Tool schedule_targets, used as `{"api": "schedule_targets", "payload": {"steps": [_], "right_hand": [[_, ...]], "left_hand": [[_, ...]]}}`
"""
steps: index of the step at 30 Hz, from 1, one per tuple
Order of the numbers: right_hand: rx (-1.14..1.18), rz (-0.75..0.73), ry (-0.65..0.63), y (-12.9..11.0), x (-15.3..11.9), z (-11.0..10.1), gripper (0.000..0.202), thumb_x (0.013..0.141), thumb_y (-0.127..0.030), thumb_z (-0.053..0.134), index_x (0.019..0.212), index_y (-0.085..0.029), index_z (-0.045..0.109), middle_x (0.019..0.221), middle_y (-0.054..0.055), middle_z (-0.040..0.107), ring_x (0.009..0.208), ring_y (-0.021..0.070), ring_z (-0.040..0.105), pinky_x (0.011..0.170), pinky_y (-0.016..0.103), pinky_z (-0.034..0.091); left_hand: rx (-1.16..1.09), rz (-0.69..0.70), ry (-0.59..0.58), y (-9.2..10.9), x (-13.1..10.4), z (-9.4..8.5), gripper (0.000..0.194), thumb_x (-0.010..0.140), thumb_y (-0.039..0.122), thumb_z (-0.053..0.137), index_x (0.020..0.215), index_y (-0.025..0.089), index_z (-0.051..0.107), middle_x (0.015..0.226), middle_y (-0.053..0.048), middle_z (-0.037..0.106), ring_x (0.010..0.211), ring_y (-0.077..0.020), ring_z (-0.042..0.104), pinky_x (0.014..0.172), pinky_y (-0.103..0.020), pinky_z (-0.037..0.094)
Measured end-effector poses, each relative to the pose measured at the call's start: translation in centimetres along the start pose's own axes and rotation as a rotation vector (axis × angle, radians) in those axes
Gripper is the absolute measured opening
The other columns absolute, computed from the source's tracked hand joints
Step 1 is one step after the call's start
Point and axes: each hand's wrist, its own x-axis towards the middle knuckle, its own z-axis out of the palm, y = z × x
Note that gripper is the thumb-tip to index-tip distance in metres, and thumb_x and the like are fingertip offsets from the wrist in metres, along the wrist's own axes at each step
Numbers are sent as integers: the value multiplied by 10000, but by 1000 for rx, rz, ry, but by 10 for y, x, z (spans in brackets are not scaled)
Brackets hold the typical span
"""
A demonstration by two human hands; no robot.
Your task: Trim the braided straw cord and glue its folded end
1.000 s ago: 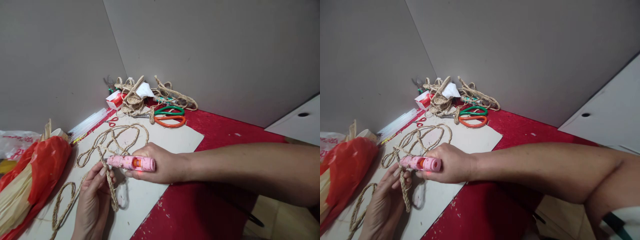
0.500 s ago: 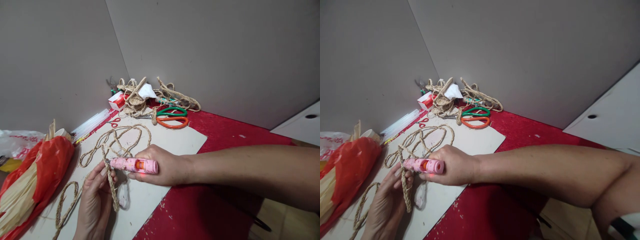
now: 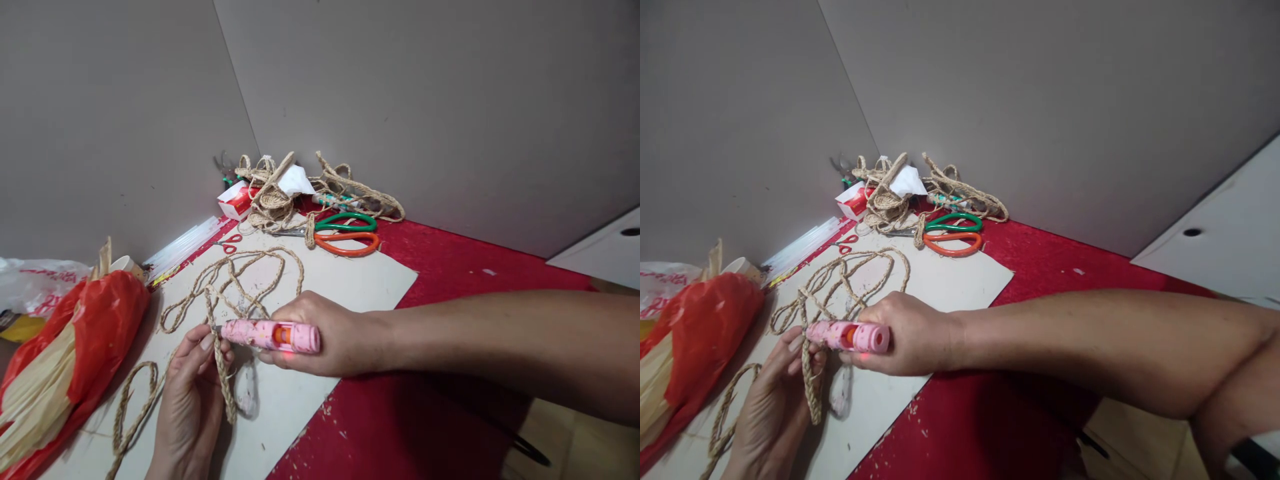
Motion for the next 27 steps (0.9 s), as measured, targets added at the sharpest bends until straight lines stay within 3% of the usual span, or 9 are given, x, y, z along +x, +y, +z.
{"api": "schedule_targets", "payload": {"steps": [27], "right_hand": [[-34,23,-19,-2,-2,0,335,782,-379,593,575,-168,435,485,-61,419,432,35,308,455,203,258]], "left_hand": [[8,-2,83,3,-1,6,178,621,58,760,775,137,717,694,-71,709,550,-119,648,573,-203,569]]}}
